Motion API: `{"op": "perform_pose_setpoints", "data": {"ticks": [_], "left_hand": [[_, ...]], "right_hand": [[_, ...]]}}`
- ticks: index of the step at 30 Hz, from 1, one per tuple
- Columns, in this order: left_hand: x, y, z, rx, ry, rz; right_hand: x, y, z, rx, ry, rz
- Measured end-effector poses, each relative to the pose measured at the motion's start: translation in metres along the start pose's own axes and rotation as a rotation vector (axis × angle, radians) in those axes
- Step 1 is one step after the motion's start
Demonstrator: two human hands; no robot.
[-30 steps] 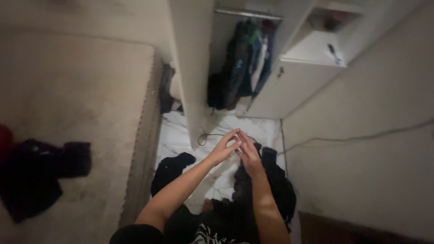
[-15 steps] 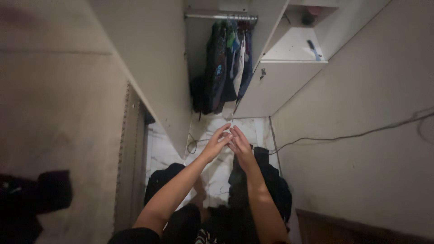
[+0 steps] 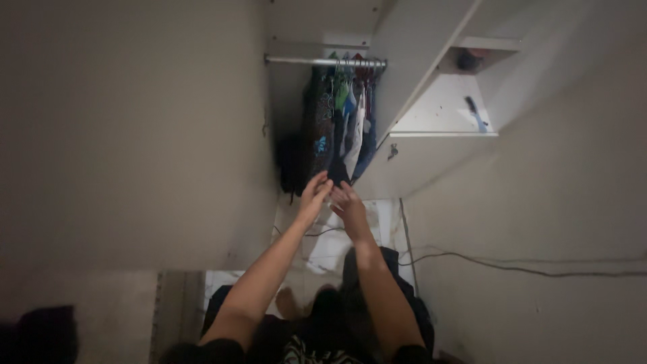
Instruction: The person removes multiple garments from hangers in a closet and places them onto a mattress. The person handles shirts and tops one at a time, taking them off the rod and dropping them onto the bed.
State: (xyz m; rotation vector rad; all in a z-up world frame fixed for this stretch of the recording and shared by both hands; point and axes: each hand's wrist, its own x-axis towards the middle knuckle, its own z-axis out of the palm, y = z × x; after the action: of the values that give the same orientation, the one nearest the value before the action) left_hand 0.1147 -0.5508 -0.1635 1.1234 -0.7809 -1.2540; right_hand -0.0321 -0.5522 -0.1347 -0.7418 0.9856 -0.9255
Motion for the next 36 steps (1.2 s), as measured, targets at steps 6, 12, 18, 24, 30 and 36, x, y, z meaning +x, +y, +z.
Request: {"op": "perform_pose_setpoints", "data": {"ticks": [6, 12, 18, 24, 30, 36], "left_hand": [[0.073, -0.035, 0.007, 0.011, 0.318, -0.071], [0.144, -0.045, -0.004, 0.334, 0.364, 0.037], [0.212, -0.055, -0.013, 0.419, 0.318, -0.01], [0.238, -0.068, -0.012, 0.721, 0.241, 0.031], [0.226, -0.063, 0.001, 0.66, 0.342, 0.252], [0.2, -0.018, 0.019, 0.708, 0.433, 0.151]], "right_hand": [[0.107, 0.02, -0.018, 0.031, -0.181, -0.1], [0.206, 0.016, 0.006, -0.608, -0.023, -0.316], [0.216, -0.002, 0.019, -0.777, -0.019, -0.392], [0.225, -0.046, 0.015, -1.086, -0.042, -0.227], [0.212, -0.08, 0.027, -1.219, -0.072, 0.0], [0.228, -0.045, 0.003, -1.302, -0.084, -0.245]]}}
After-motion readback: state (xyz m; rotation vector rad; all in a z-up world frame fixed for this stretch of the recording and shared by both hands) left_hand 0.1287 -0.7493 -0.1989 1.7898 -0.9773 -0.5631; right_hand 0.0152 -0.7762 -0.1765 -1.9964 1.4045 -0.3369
